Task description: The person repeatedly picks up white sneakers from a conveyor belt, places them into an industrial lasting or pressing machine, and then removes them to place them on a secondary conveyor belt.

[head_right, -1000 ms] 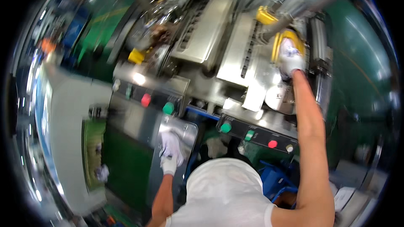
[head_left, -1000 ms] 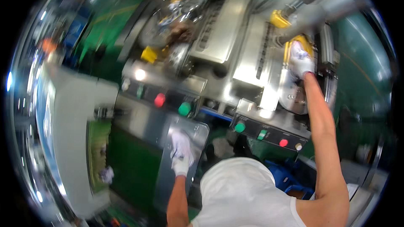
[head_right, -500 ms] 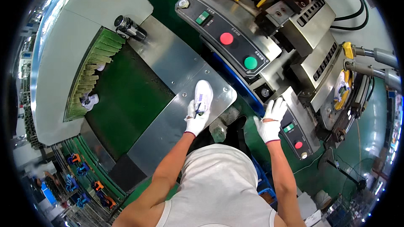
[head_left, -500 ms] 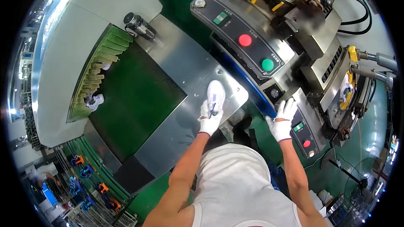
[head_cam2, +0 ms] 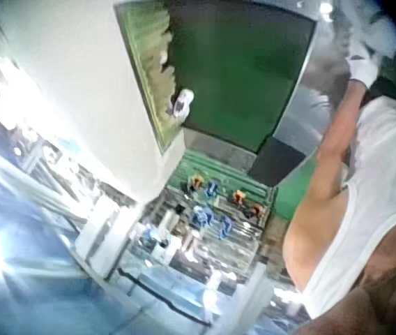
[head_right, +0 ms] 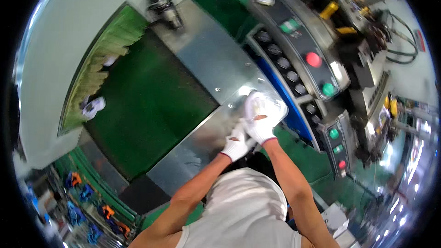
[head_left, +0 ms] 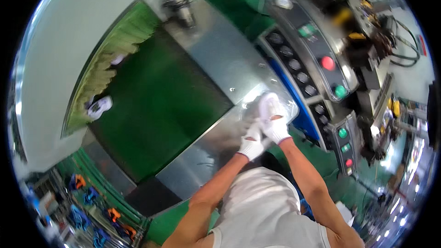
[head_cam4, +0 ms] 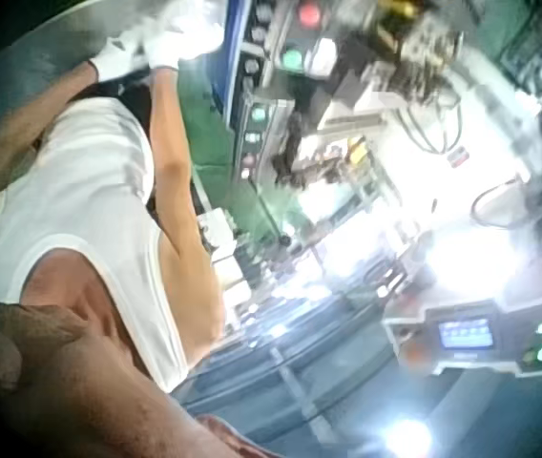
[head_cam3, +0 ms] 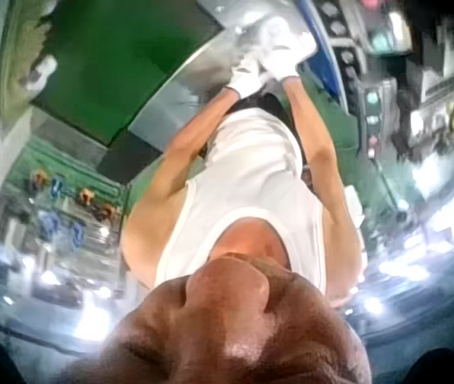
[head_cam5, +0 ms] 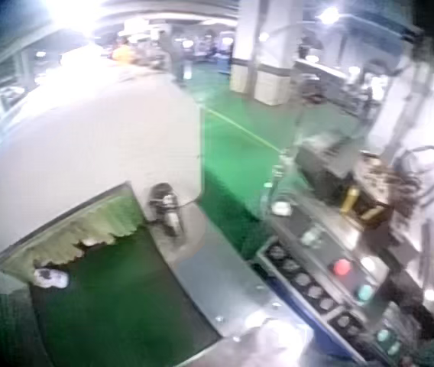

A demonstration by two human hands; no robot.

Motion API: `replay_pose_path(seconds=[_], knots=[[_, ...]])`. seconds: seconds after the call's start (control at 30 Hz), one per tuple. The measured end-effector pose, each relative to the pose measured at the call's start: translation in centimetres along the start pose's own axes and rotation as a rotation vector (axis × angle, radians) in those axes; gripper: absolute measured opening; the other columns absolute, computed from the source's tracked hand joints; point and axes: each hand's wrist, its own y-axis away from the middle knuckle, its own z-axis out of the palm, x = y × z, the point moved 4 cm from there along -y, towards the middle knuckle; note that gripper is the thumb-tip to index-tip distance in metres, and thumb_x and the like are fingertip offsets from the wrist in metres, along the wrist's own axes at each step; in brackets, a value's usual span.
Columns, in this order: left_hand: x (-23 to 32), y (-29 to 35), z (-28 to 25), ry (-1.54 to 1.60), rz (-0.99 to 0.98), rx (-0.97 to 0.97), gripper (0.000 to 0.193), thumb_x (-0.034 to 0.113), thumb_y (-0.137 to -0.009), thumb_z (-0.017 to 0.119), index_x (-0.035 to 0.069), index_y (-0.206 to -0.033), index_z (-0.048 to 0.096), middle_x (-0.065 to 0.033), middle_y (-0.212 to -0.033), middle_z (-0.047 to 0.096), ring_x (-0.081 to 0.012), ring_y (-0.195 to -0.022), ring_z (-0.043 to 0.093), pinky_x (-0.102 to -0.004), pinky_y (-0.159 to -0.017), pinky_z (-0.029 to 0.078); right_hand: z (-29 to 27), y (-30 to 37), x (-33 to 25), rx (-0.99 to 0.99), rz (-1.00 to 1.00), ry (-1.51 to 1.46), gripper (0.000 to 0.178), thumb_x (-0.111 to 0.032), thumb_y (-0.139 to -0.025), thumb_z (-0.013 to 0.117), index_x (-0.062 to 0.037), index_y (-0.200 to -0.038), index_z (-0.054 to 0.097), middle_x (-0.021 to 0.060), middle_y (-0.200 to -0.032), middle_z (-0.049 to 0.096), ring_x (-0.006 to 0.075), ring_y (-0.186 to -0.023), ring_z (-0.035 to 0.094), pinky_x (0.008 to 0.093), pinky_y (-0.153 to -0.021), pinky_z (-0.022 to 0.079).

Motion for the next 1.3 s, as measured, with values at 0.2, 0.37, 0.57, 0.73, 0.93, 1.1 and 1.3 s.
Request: replay_pose_path(seconds=[0.2, 0.37, 0.57, 0.73, 0.93, 1.1, 1.3], knots=[[-6.3, 1.3, 0.5, -0.120, -0.145, -0.203, 0.075, 0.032, -0.088, 0.070, 0.002, -0.149, 0.040, -0.0272, -0.143, 0.053, -0.0410, -0.134, 0.051, -0.0464, -0.110, 0.043, 0.6, 0.4, 0.8, 0.120, 0.004, -0.235, 0.042, -0.016, -0.089, 0.069, -0.0046, -0.130, 0.065, 0.0195, -0.132, 0.063, 0.0401, -0.126, 0.055, 0.0432, -0.110, 0.043], [-9.0, -3.8, -20.4, -0.279, -0.073, 0.218, 0.047, 0.021, -0.097, 0.061, -0.002, -0.137, 0.053, -0.0247, -0.143, 0.053, -0.0399, -0.134, 0.050, -0.0443, -0.113, 0.040, 1.0, 0.7, 2.5, 0.245, -0.009, -0.242, 0.034, -0.006, -0.082, 0.075, -0.0042, -0.114, 0.066, 0.0178, -0.110, 0.065, 0.0380, -0.107, 0.061, 0.0470, -0.096, 0.049], [-6.7, -11.7, -55.1, -1.198, 0.267, 0.999, 0.036, 0.022, -0.094, 0.063, 0.002, -0.123, 0.061, -0.0225, -0.124, 0.061, -0.0413, -0.121, 0.054, -0.0520, -0.104, 0.043, -0.3, 0.4, 0.5, 0.245, 0.066, -0.245, 0.070, -0.002, -0.080, 0.072, -0.0017, -0.145, 0.046, 0.0226, -0.147, 0.049, 0.0387, -0.137, 0.047, 0.0423, -0.117, 0.036], [-13.3, -18.0, -68.4, -1.437, -0.406, 0.063, 0.073, 0.059, -0.098, 0.040, 0.014, -0.155, 0.040, -0.0131, -0.166, 0.028, -0.0332, -0.151, 0.031, -0.0452, -0.122, 0.027, -0.3, 0.3, -0.1, 0.075, -0.031, -0.223, 0.065, 0.004, -0.081, 0.065, -0.0008, -0.144, 0.048, 0.0191, -0.149, 0.046, 0.0340, -0.130, 0.054, 0.0384, -0.107, 0.046], [-11.9, -20.0, -61.4, -1.560, -0.420, 0.220, 0.056, 0.051, -0.097, 0.047, 0.013, -0.132, 0.067, -0.0144, -0.138, 0.064, -0.0360, -0.124, 0.062, -0.0466, -0.107, 0.045, -0.1, 1.3, 0.2, 0.087, 0.153, -0.136, 0.054, -0.008, -0.091, 0.063, -0.0048, -0.142, 0.045, 0.0170, -0.136, 0.056, 0.0322, -0.124, 0.057, 0.0413, -0.099, 0.052], [-15.6, -8.0, -54.9, -1.417, -0.200, 0.318, 0.055, 0.043, -0.086, 0.071, 0.002, -0.122, 0.062, -0.0195, -0.103, 0.070, -0.0370, -0.090, 0.069, -0.0473, -0.079, 0.055, 0.6, 0.3, -2.7, -0.061, 0.023, -0.044, 0.049, -0.035, -0.095, 0.060, -0.0128, -0.139, 0.055, 0.0139, -0.128, 0.064, 0.0311, -0.115, 0.062, 0.0436, -0.098, 0.051], [-9.1, 0.7, -35.2, -1.006, -0.254, 0.301, 0.045, 0.027, -0.065, 0.083, 0.008, -0.100, 0.062, -0.0181, -0.094, 0.067, -0.0397, -0.089, 0.067, -0.0496, -0.082, 0.053, -2.4, 0.7, -2.9, 0.101, 0.206, -0.225, 0.037, -0.031, -0.090, 0.064, -0.0022, -0.113, 0.060, 0.0229, -0.113, 0.064, 0.0422, -0.102, 0.063, 0.0489, -0.090, 0.049]])
